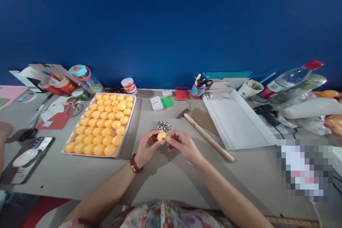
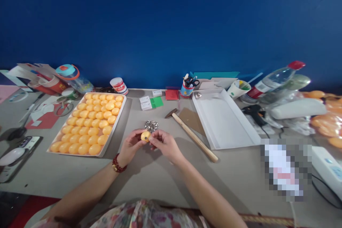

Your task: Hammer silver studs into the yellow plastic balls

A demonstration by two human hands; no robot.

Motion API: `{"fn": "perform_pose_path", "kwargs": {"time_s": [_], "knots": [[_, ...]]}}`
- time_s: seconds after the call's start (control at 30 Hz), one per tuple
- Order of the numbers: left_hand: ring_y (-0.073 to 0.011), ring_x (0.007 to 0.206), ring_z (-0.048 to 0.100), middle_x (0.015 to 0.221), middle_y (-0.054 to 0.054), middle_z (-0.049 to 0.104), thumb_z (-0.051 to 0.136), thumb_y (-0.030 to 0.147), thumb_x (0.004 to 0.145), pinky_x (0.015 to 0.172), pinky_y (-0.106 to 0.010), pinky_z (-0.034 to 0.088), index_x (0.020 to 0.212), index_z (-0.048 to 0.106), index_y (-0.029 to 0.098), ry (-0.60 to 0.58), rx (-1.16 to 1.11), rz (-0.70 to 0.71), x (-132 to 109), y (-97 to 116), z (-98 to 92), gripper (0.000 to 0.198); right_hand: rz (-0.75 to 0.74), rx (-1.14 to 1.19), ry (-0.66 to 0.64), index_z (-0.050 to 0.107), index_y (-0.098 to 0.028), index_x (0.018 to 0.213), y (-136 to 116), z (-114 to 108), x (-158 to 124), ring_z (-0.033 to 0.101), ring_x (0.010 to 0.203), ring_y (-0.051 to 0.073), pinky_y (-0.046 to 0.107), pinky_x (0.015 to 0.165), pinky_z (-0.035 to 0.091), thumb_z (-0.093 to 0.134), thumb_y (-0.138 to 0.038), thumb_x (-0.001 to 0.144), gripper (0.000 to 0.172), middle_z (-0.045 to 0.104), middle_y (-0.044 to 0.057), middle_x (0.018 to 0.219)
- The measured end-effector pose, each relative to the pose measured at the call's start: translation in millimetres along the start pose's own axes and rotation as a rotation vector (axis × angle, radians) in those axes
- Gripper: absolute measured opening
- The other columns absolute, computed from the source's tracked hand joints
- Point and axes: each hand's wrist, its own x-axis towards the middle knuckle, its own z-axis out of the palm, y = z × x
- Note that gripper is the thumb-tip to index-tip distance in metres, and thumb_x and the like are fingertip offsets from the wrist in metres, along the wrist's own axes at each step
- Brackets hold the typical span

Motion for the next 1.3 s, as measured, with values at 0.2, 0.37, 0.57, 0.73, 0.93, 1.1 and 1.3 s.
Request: {"fn": "perform_pose_path", "kwargs": {"time_s": [0.2, 0.37, 0.57, 0.73, 0.93, 1.1, 1.3], "knots": [[-0.0199, 0.089, 0.065, 0.105, -0.008, 0.069, 0.076, 0.023, 0.074, 0.075, -0.031, 0.054, 0.107, 0.069, 0.02, -0.02, -0.015, -0.021, -0.5, -3.0, -1.1, 0.034, 0.006, -0.065, -0.011, 0.062, -0.018, 0.079, -4.7, -1.2, 0.1, 0.057, 0.057, 0.01, 0.024, 0.056, 0.049, 0.072, -0.047, 0.076, 0.031, 0.061, -0.002, 0.07], [-0.0197, 0.087, 0.065, 0.103, -0.007, 0.07, 0.077, 0.024, 0.073, 0.075, -0.031, 0.055, 0.107, 0.069, 0.021, -0.016, 0.002, -0.01, -0.2, -2.5, -0.7, 0.035, 0.017, -0.06, -0.015, 0.061, -0.018, 0.077, -4.4, -1.1, 1.8, 0.055, 0.056, 0.01, 0.024, 0.054, 0.048, 0.072, -0.049, 0.074, 0.033, 0.059, -0.003, 0.068], [-0.0196, 0.089, 0.065, 0.105, -0.008, 0.069, 0.076, 0.026, 0.074, 0.077, -0.031, 0.055, 0.108, 0.068, 0.02, -0.006, 0.031, -0.009, -0.1, -1.8, -0.1, 0.035, -0.004, -0.089, 0.0, 0.06, -0.018, 0.079, -3.1, 0.6, 2.0, 0.055, 0.056, 0.01, 0.024, 0.058, 0.048, 0.069, -0.05, 0.077, 0.033, 0.058, -0.004, 0.067], [-0.0197, 0.089, 0.065, 0.102, -0.008, 0.07, 0.076, 0.026, 0.073, 0.079, -0.031, 0.055, 0.107, 0.068, 0.019, 0.023, 0.063, 0.015, -0.5, -3.5, 0.3, 0.036, -0.013, -0.108, 0.002, 0.059, -0.018, 0.081, 1.2, -0.5, 2.0, 0.055, 0.059, 0.011, 0.026, 0.062, 0.047, 0.067, -0.052, 0.078, 0.036, 0.058, -0.003, 0.067], [-0.0207, 0.091, 0.065, 0.103, -0.008, 0.07, 0.077, 0.025, 0.072, 0.081, -0.033, 0.054, 0.106, 0.07, 0.019, 0.05, 0.044, 0.031, -0.4, -3.9, 1.7, 0.035, -0.039, -0.155, 0.041, 0.06, -0.018, 0.083, 2.5, 0.5, 0.1, 0.055, 0.068, 0.013, 0.027, 0.069, 0.046, 0.064, -0.05, 0.081, 0.033, 0.058, -0.002, 0.07], [-0.0196, 0.088, 0.065, 0.1, -0.008, 0.07, 0.077, 0.026, 0.072, 0.078, -0.032, 0.055, 0.106, 0.069, 0.018, 0.044, 0.034, 0.014, -1.0, -4.0, 3.2, 0.036, -0.002, -0.106, 0.018, 0.059, -0.018, 0.08, 0.1, 0.7, 1.2, 0.055, 0.061, 0.011, 0.026, 0.062, 0.048, 0.068, -0.052, 0.077, 0.036, 0.056, -0.004, 0.068], [-0.02, 0.088, 0.065, 0.102, -0.008, 0.069, 0.078, 0.026, 0.071, 0.076, -0.031, 0.055, 0.105, 0.069, 0.019, 0.043, 0.025, 0.003, -1.1, -2.5, 4.7, 0.036, 0.018, -0.083, 0.021, 0.058, -0.017, 0.08, -1.6, -1.1, 1.4, 0.055, 0.054, 0.009, 0.024, 0.056, 0.048, 0.07, -0.051, 0.075, 0.035, 0.056, -0.005, 0.067]]}}
